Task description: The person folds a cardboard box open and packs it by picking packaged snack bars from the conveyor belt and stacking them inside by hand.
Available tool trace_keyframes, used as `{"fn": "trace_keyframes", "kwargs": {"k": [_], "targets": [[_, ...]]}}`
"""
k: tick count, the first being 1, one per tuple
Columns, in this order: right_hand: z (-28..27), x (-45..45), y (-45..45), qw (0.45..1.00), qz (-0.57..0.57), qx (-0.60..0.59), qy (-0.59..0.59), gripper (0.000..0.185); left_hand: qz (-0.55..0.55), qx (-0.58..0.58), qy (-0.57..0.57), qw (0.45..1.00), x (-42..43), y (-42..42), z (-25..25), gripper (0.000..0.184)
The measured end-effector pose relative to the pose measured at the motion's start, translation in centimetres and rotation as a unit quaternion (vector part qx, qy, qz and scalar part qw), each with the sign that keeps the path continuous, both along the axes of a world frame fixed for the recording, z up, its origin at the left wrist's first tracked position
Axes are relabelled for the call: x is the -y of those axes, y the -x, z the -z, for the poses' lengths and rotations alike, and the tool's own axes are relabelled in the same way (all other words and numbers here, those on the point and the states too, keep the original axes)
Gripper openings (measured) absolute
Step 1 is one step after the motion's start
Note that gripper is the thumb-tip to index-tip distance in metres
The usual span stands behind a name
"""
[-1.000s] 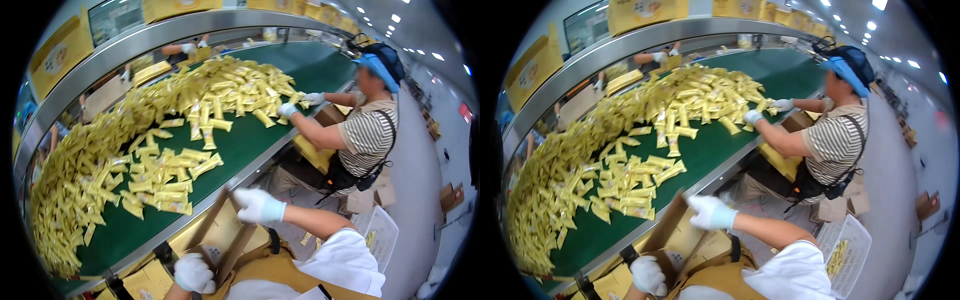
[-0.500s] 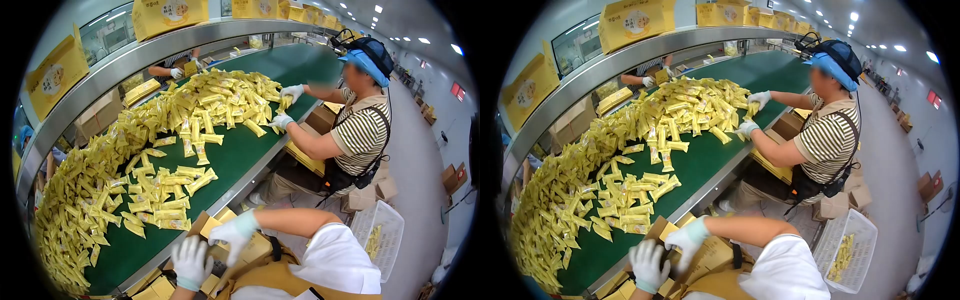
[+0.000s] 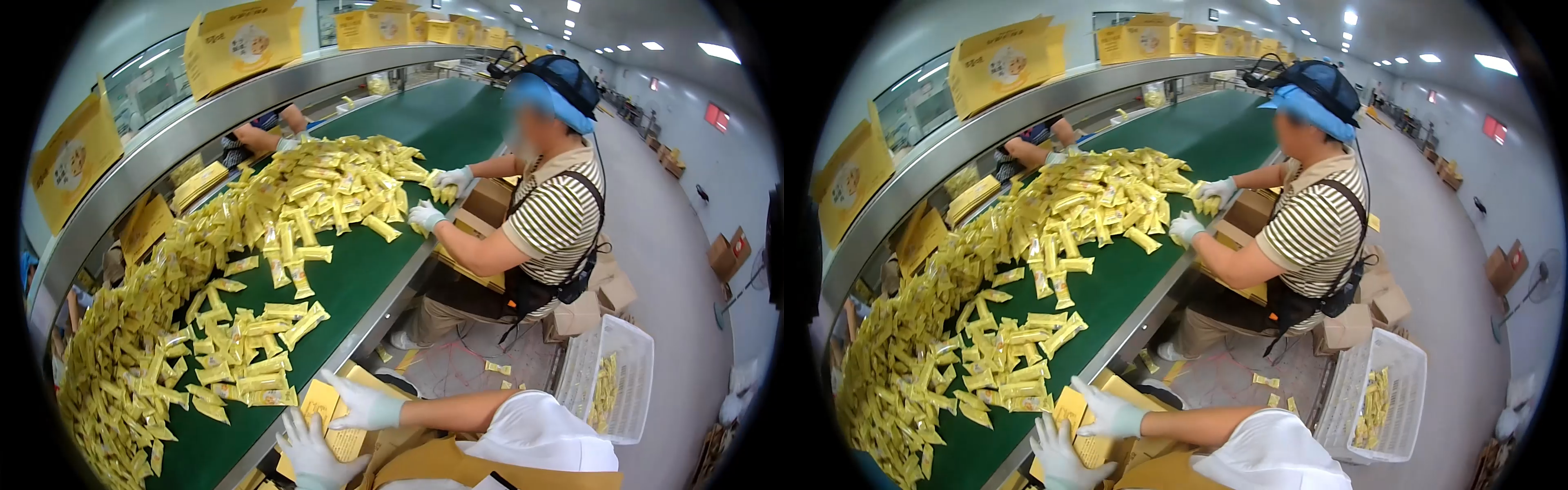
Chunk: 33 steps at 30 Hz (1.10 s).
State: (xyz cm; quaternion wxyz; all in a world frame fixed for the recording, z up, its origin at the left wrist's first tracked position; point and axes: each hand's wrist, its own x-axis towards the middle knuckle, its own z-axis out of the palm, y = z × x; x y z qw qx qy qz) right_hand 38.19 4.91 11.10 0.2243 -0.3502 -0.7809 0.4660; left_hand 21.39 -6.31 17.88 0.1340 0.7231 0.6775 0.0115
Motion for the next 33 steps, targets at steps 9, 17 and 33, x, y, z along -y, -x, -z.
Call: {"fn": "trace_keyframes", "kwargs": {"k": [9,17,33], "targets": [[5.5,-4.1,-2.1,0.906,0.052,-0.291,0.302,0.064,-0.021,-0.005,-0.032,0.999,0.7,0.3,-1.2,0.119],[3.8,-1.3,-3.4,0.987,0.101,-0.100,0.072,0.066,-0.194,0.823,-0.079,0.528,4.0,4.7,5.9,0.082],[-5.0,3.8,1.8,0.939,-0.023,0.283,-0.197,0.102,-0.206,0.199,0.049,0.957,5.4,5.2,26.8,0.037]]}}
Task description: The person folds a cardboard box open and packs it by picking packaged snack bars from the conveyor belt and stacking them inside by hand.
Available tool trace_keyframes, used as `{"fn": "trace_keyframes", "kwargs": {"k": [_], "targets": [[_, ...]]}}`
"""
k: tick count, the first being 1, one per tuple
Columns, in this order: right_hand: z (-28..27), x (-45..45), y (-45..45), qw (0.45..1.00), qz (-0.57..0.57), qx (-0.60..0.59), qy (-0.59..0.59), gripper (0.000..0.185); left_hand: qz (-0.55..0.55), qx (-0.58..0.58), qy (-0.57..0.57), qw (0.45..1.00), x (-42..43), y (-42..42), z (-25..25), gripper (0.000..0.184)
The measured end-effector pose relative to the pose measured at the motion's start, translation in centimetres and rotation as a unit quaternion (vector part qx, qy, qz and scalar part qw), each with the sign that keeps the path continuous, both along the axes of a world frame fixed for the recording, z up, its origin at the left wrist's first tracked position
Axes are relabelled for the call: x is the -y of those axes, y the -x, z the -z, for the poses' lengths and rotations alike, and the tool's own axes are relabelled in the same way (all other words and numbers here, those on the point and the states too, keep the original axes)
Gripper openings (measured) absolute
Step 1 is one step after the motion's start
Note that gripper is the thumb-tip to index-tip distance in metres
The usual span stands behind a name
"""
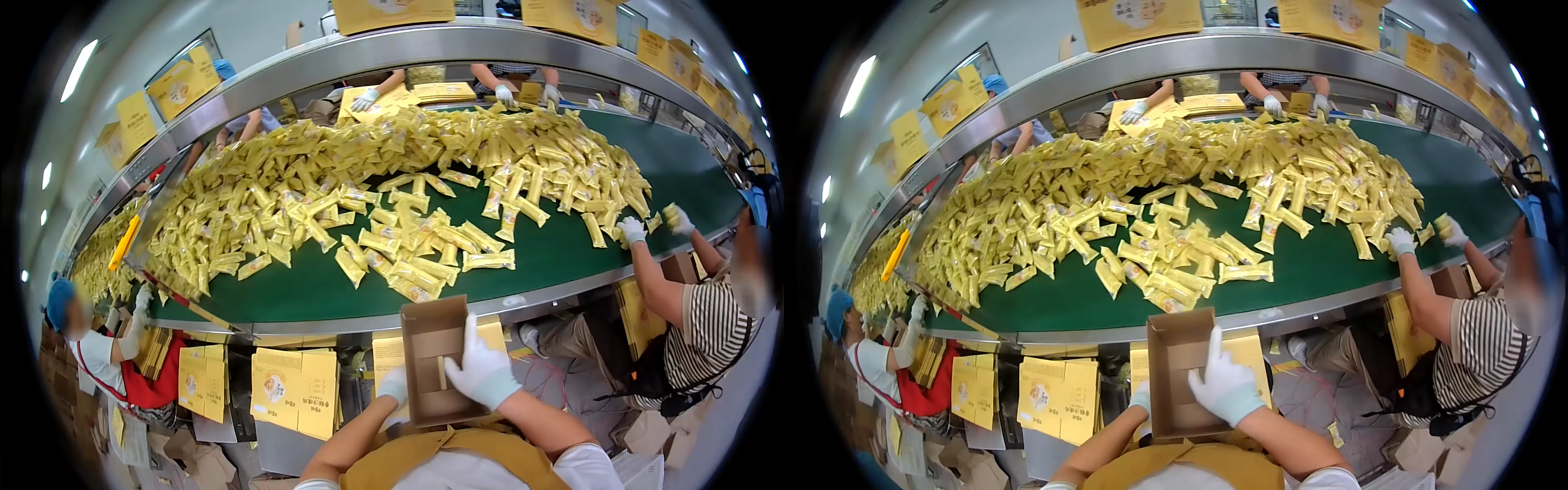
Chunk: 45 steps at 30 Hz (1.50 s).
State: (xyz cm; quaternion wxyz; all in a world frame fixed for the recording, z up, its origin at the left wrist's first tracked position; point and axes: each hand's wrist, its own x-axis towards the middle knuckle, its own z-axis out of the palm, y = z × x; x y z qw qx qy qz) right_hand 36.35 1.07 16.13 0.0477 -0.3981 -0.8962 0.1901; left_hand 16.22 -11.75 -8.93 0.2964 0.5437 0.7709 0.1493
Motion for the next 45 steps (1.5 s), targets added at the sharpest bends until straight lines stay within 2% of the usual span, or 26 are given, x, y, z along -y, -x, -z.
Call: {"fn": "trace_keyframes", "kwargs": {"k": [3,4,5,7,8,11,12,13,15,18,21,22,25,26,27,29,30,32,33,34,35,38,39,40,43,45], "targets": [[3.5,1.3,1.7,0.998,-0.008,0.044,-0.033,0.104,-0.070,-0.053,0.061,0.994,-2.1,-0.5,-4.9,0.032],[3.6,1.3,1.8,0.998,-0.008,0.047,-0.028,0.104,-0.150,0.023,-0.007,0.988,-2.1,0.0,-4.9,0.034],[3.5,1.2,1.9,0.998,-0.008,0.050,-0.021,0.104,-0.131,0.004,-0.055,0.990,-1.9,0.4,-5.7,0.035],[3.0,0.6,1.4,0.999,-0.006,0.022,0.027,0.104,-0.090,-0.030,-0.149,0.984,-0.8,-0.3,-11.2,0.037],[3.6,0.5,0.8,1.000,-0.005,-0.006,0.029,0.103,-0.032,-0.075,-0.156,0.984,-0.7,-0.8,-13.2,0.043],[3.9,-0.8,-1.0,0.996,0.000,-0.083,0.036,0.099,-0.163,0.057,-0.084,0.981,-1.5,-2.3,-18.1,0.048],[4.2,-1.1,-1.6,0.993,-0.005,-0.116,0.030,0.098,-0.173,0.126,-0.046,0.976,-1.8,-1.6,-20.0,0.051],[4.6,-1.4,-2.1,0.988,-0.012,-0.150,0.026,0.097,-0.176,0.143,-0.053,0.973,-1.5,-0.9,-19.1,0.046],[5.2,-2.0,-2.8,0.983,0.016,-0.160,0.089,0.091,-0.117,0.098,-0.065,0.986,-1.1,0.1,-18.6,0.036],[5.8,-2.7,-3.6,0.970,0.050,-0.174,0.160,0.084,-0.097,0.125,-0.063,0.985,-0.2,1.4,-16.1,0.035],[11.1,-4.4,-5.4,0.930,0.027,-0.342,0.132,0.077,-0.183,0.330,-0.100,0.921,1.8,1.9,-14.4,0.036],[11.8,-4.3,-5.8,0.937,0.059,-0.305,0.160,0.070,-0.209,0.408,-0.108,0.882,2.5,2.0,-12.8,0.045],[11.4,-3.3,-4.9,0.935,0.131,-0.226,0.240,0.065,-0.255,0.283,-0.313,0.870,2.1,-0.1,-9.0,0.064],[14.3,-3.0,-4.0,0.952,0.079,-0.273,0.114,0.054,-0.231,0.200,-0.231,0.924,2.1,-0.6,-9.7,0.078],[16.6,-2.9,-4.1,0.955,0.059,-0.270,0.110,0.050,-0.233,0.082,-0.194,0.949,1.6,-1.7,-7.6,0.073],[17.1,-3.4,-2.3,0.958,0.021,-0.268,0.095,0.042,-0.173,-0.041,-0.242,0.954,-0.5,-3.4,-5.9,0.069],[18.2,-4.3,-1.6,0.959,0.029,-0.280,0.011,0.034,-0.182,-0.006,-0.281,0.942,-1.5,-3.1,-6.5,0.060],[15.2,-7.7,-1.0,0.976,0.010,-0.190,-0.103,0.035,-0.128,-0.123,-0.333,0.926,-3.0,0.4,-8.1,0.058],[15.5,-9.5,-0.7,0.972,0.024,-0.192,-0.131,0.038,-0.098,-0.182,-0.355,0.912,-3.9,2.5,-9.3,0.057],[12.0,-13.0,0.8,0.951,0.017,-0.239,-0.198,0.041,-0.051,-0.188,-0.366,0.910,-5.8,5.0,-11.7,0.057],[11.7,-15.4,1.6,0.947,0.009,-0.217,-0.236,0.046,-0.003,-0.197,-0.384,0.902,-8.4,7.2,-14.0,0.057],[9.1,-20.9,5.4,0.959,-0.018,-0.154,-0.237,0.059,0.096,-0.201,-0.294,0.930,-13.4,8.5,-16.1,0.071],[9.3,-22.8,6.6,0.977,-0.044,-0.121,-0.170,0.066,0.116,-0.216,-0.264,0.933,-15.2,8.3,-16.5,0.075],[10.0,-24.2,8.0,0.982,-0.052,-0.085,-0.160,0.068,0.136,-0.231,-0.233,0.935,-16.5,8.1,-16.8,0.078],[12.3,-25.9,11.4,0.983,-0.061,-0.014,-0.174,0.074,0.132,-0.263,-0.160,0.942,-18.8,9.0,-15.2,0.087],[13.4,-26.5,12.4,0.978,-0.046,-0.008,-0.203,0.073,0.078,-0.277,-0.139,0.947,-19.8,9.7,-14.8,0.084]]}}
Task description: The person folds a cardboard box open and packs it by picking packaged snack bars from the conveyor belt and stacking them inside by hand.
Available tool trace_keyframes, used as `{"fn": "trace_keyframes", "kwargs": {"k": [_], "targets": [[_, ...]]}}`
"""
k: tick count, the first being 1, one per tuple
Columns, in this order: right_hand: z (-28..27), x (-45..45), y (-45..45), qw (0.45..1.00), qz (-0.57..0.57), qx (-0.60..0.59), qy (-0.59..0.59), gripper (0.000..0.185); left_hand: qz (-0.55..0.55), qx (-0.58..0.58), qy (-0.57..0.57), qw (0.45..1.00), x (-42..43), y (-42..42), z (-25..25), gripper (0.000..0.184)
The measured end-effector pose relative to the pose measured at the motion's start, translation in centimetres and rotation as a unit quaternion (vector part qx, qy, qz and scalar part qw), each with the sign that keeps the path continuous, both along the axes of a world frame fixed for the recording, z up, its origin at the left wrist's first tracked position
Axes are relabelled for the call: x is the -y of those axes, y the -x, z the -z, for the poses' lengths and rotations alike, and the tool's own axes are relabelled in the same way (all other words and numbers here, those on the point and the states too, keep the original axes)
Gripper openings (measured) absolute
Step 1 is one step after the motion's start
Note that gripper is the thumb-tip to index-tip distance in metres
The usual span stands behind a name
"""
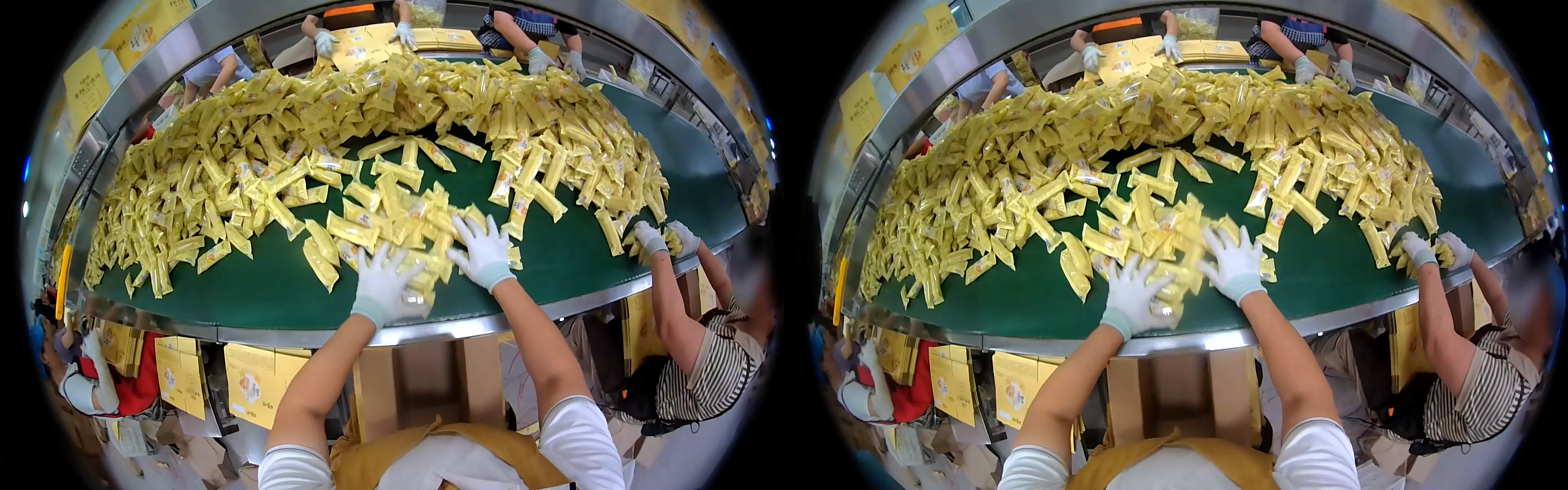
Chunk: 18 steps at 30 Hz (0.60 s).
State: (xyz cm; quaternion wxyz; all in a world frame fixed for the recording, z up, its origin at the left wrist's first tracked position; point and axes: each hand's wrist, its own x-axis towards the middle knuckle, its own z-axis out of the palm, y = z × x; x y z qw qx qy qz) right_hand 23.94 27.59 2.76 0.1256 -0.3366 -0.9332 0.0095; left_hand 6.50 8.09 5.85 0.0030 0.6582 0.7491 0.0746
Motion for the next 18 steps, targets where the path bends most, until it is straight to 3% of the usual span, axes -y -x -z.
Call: {"fn": "trace_keyframes", "kwargs": {"k": [3,7,10,12,14,16,18], "targets": [[0.2,0.1,0.7,0.998,0.050,-0.017,-0.016,0.065,-0.085,0.007,-0.020,0.996,-1.0,1.4,0.5,0.082],[0.5,0.9,-1.5,1.000,0.007,-0.023,-0.010,0.062,-0.011,0.019,-0.052,0.998,0.9,1.6,0.9,0.083],[-0.5,2.5,-4.6,0.999,-0.038,-0.010,0.007,0.063,0.065,0.057,0.003,0.996,3.7,1.7,0.3,0.087],[-1.8,3.8,-6.5,0.998,-0.056,0.027,0.003,0.065,0.080,0.016,-0.012,0.997,5.3,1.3,-0.3,0.091],[-3.2,4.8,-8.1,0.995,-0.078,-0.013,0.055,0.078,0.099,-0.022,-0.038,0.994,6.6,1.4,-0.4,0.093],[-3.4,4.5,-9.7,0.990,-0.091,-0.065,0.084,0.085,0.136,-0.020,-0.046,0.989,7.6,1.9,0.1,0.073],[-2.7,3.2,-11.3,0.990,-0.107,-0.051,0.077,0.077,0.188,-0.014,-0.060,0.980,8.2,2.8,2.9,0.061]]}}
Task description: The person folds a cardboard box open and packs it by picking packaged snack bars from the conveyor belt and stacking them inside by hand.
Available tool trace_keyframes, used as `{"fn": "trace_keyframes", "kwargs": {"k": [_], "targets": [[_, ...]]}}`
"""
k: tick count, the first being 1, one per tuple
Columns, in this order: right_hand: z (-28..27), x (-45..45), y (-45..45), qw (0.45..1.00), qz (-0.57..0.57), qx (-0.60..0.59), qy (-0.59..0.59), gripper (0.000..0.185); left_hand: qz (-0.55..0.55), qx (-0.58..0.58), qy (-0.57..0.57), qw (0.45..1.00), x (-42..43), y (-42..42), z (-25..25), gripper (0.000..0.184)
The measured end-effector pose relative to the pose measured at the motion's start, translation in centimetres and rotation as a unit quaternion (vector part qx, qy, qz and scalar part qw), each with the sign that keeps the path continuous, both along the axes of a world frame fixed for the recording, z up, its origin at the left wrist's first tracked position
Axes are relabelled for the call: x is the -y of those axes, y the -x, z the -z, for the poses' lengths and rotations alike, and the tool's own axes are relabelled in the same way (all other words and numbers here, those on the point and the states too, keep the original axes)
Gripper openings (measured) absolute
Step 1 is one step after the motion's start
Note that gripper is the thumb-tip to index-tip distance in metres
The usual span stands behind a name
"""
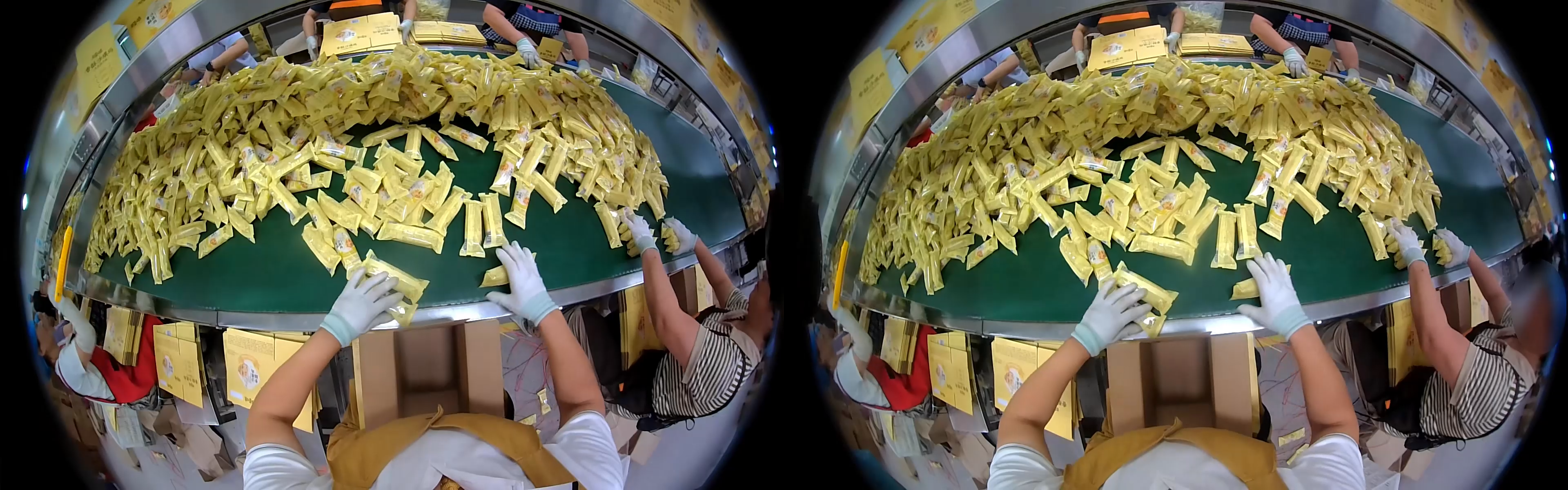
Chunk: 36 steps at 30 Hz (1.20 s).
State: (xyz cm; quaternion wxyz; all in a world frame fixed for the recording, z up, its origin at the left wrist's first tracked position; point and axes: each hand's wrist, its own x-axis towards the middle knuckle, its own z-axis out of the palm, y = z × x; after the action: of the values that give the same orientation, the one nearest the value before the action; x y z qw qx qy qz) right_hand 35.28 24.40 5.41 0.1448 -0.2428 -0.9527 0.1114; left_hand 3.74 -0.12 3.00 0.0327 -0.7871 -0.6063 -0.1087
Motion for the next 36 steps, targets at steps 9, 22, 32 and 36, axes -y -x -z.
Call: {"fn": "trace_keyframes", "kwargs": {"k": [9,22,32,36], "targets": [[-2.7,-1.4,1.7,0.984,0.022,-0.099,0.147,0.053,-0.012,0.075,0.169,0.983,-0.3,1.4,-5.0,0.042],[-0.8,-3.5,14.3,0.935,0.279,0.183,0.122,0.051,0.009,0.016,0.209,0.978,-7.8,1.5,-5.3,0.045],[-5.5,-6.3,11.9,0.932,0.323,0.117,0.113,0.032,-0.133,0.069,0.234,0.961,-15.6,1.4,-7.2,0.044],[-1.1,-7.8,13.3,0.926,0.342,0.136,0.079,0.026,-0.120,0.007,0.196,0.973,-16.8,0.5,-5.9,0.036]]}}
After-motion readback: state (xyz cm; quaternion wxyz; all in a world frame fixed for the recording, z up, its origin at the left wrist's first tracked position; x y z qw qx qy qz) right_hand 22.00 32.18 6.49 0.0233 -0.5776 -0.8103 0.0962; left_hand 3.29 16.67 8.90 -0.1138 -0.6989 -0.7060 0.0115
